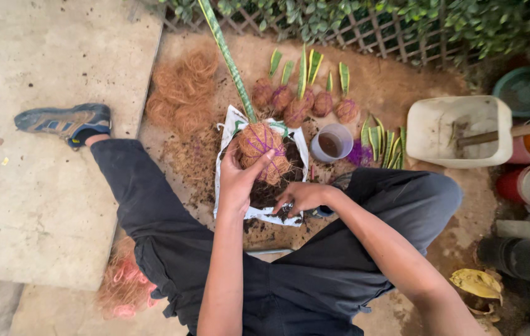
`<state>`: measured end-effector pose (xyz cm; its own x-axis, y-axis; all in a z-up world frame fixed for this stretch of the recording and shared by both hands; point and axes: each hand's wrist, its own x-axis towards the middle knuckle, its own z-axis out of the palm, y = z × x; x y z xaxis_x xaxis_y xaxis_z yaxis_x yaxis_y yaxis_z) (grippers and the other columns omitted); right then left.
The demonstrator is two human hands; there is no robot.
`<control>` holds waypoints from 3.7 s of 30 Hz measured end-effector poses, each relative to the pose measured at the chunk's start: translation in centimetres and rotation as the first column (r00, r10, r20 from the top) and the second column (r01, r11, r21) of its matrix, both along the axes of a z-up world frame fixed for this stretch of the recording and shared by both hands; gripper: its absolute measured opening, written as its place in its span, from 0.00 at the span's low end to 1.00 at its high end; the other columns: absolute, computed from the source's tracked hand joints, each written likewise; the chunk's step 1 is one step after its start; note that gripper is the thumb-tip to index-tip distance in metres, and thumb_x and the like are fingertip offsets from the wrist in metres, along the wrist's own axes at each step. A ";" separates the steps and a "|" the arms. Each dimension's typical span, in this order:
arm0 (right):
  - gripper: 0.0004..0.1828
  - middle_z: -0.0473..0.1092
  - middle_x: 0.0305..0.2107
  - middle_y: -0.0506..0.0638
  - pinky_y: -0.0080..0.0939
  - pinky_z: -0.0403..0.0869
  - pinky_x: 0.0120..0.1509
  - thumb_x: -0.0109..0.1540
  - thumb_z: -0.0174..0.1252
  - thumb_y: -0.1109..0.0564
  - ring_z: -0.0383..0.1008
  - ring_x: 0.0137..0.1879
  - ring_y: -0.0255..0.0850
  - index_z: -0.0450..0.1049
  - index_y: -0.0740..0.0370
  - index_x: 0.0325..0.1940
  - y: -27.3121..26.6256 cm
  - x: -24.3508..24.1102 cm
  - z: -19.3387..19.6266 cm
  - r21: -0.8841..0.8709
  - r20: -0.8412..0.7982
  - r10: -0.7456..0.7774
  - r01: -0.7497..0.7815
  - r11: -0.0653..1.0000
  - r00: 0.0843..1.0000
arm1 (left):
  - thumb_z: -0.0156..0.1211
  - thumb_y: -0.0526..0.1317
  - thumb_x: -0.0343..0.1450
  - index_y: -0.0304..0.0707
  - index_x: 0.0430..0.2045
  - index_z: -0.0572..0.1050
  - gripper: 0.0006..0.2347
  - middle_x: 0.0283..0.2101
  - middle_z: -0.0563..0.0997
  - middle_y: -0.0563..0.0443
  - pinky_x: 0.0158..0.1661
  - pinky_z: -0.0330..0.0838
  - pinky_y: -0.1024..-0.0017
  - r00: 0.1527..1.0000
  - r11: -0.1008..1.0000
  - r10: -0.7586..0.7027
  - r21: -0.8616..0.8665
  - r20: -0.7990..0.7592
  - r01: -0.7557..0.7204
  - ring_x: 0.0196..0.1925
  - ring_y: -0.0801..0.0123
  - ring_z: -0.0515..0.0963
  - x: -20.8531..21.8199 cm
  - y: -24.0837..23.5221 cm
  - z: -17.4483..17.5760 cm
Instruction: The person wraps a plant cutting in a fibrous material and secures it with a purple string. They then pick up a handful of soil and press a plant cutting into it, shaping the soil around the base.
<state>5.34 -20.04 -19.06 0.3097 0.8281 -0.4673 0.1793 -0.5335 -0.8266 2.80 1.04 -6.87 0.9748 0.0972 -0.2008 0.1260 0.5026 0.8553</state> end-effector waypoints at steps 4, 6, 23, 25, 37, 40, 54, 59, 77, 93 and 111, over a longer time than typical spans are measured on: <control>0.46 0.63 0.65 0.68 0.46 0.62 0.76 0.51 0.74 0.47 0.61 0.73 0.53 0.65 0.70 0.67 1.8 0.7 2.7 -0.319 0.084 -0.023 0.048 0.947 0.996 | 0.72 0.28 0.64 0.26 0.58 0.69 0.27 0.53 0.80 0.44 0.55 0.77 0.68 0.999 0.999 0.030 0.013 -0.028 -0.029 0.53 0.67 0.81 -0.1 0.5 -1.2; 0.60 0.53 0.70 0.69 0.46 0.61 0.78 0.50 0.79 0.46 0.58 0.75 0.54 0.49 0.72 0.73 1.8 2.7 3.8 -0.369 0.085 -0.176 0.195 0.909 0.981 | 0.72 0.28 0.64 0.26 0.59 0.69 0.27 0.54 0.80 0.43 0.56 0.77 0.68 0.999 0.996 0.030 0.081 -0.034 -0.027 0.54 0.67 0.81 0.0 0.7 -2.1; 0.45 0.70 0.57 0.58 0.48 0.74 0.62 0.57 0.67 0.68 0.75 0.59 0.44 0.55 0.65 0.75 3.3 6.9 2.1 0.068 -0.750 -0.546 0.864 0.498 0.374 | 0.58 0.51 0.72 0.35 0.67 0.63 0.29 0.63 0.76 0.42 0.61 0.66 0.67 0.891 0.873 -0.351 0.243 -0.290 0.423 0.63 0.64 0.74 6.1 1.6 -7.4; 0.44 0.71 0.57 0.56 0.46 0.75 0.64 0.56 0.68 0.68 0.76 0.58 0.42 0.57 0.65 0.74 2.6 7.2 1.8 0.129 -0.763 -0.539 0.901 0.414 0.357 | 0.57 0.53 0.73 0.36 0.66 0.64 0.29 0.63 0.75 0.42 0.61 0.66 0.67 0.831 0.741 -0.444 0.383 -0.336 0.551 0.64 0.65 0.73 8.8 2.2 -7.3; 0.38 0.76 0.52 0.60 0.56 0.77 0.60 0.55 0.73 0.65 0.78 0.57 0.50 0.62 0.67 0.65 -9.8 16.8 -4.7 -0.183 -0.358 -0.933 0.982 0.045 -0.024 | 0.63 0.43 0.72 0.34 0.49 0.78 0.15 0.51 0.83 0.47 0.54 0.73 0.68 0.873 0.769 -0.428 0.412 -0.235 0.488 0.53 0.66 0.80 14.5 2.6 -7.8; 0.39 0.76 0.48 0.55 0.54 0.79 0.54 0.49 0.69 0.68 0.80 0.53 0.48 0.64 0.58 0.62 -12.4 19.6 -8.2 -0.082 -0.428 -0.902 0.997 -0.015 -0.049 | 0.63 0.41 0.72 0.35 0.46 0.77 0.12 0.49 0.82 0.49 0.53 0.74 0.68 0.874 0.804 -0.447 0.343 -0.189 0.485 0.52 0.67 0.80 14.8 1.6 -6.1; 0.53 0.78 0.43 0.58 0.47 0.80 0.49 0.44 0.80 0.61 0.79 0.45 0.48 0.58 0.65 0.68 -14.8 24.8 -28.8 -0.289 0.266 -0.884 0.907 0.307 0.384 | 0.61 0.35 0.70 0.35 0.42 0.78 0.08 0.42 0.83 0.50 0.52 0.76 0.71 0.898 0.884 -0.214 0.314 -0.384 0.345 0.48 0.70 0.81 17.8 4.1 -2.4; 0.52 0.72 0.50 0.61 0.52 0.73 0.58 0.48 0.77 0.55 0.73 0.54 0.53 0.55 0.66 0.69 -13.6 26.0 -30.4 -0.426 0.378 -0.796 0.852 0.304 0.473 | 0.60 0.33 0.72 0.33 0.42 0.78 0.07 0.42 0.81 0.51 0.48 0.72 0.73 0.936 0.901 -0.200 0.321 -0.290 0.292 0.45 0.73 0.77 17.6 5.2 -3.3; 0.50 0.54 0.67 0.69 0.68 0.49 0.72 0.56 0.64 0.37 0.49 0.74 0.63 0.53 0.62 0.73 15.6 11.0 -19.1 -0.157 0.587 -0.350 0.527 0.835 0.730 | 0.61 0.35 0.71 0.34 0.40 0.78 0.07 0.43 0.83 0.53 0.45 0.75 0.74 0.981 0.904 -0.080 0.401 -0.179 0.147 0.43 0.75 0.79 14.7 10.0 -2.4; 0.07 0.81 0.34 0.59 0.41 0.80 0.43 0.62 0.61 0.67 0.81 0.36 0.41 0.81 0.70 0.43 14.4 10.7 -24.0 0.159 0.125 -0.931 0.919 0.360 0.343 | 0.61 0.34 0.69 0.36 0.40 0.79 0.08 0.41 0.84 0.47 0.49 0.79 0.68 0.984 0.919 0.023 0.391 -0.179 0.050 0.43 0.70 0.81 12.5 15.7 -0.9; 0.52 0.45 0.75 0.66 0.63 0.46 0.73 0.56 0.68 0.45 0.44 0.78 0.65 0.51 0.56 0.79 18.8 10.3 -23.0 -0.279 0.575 -0.465 0.695 0.663 0.673 | 0.61 0.34 0.69 0.33 0.40 0.79 0.08 0.39 0.83 0.48 0.49 0.76 0.70 0.981 0.894 0.028 0.444 -0.193 0.062 0.42 0.70 0.80 11.2 17.0 -4.7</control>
<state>15.62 -1.21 -42.07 0.9017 0.1303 -0.4122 -0.0423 -0.9223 -0.3841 14.03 18.06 -11.55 0.9249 0.2039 -0.3209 0.3131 0.0704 0.9471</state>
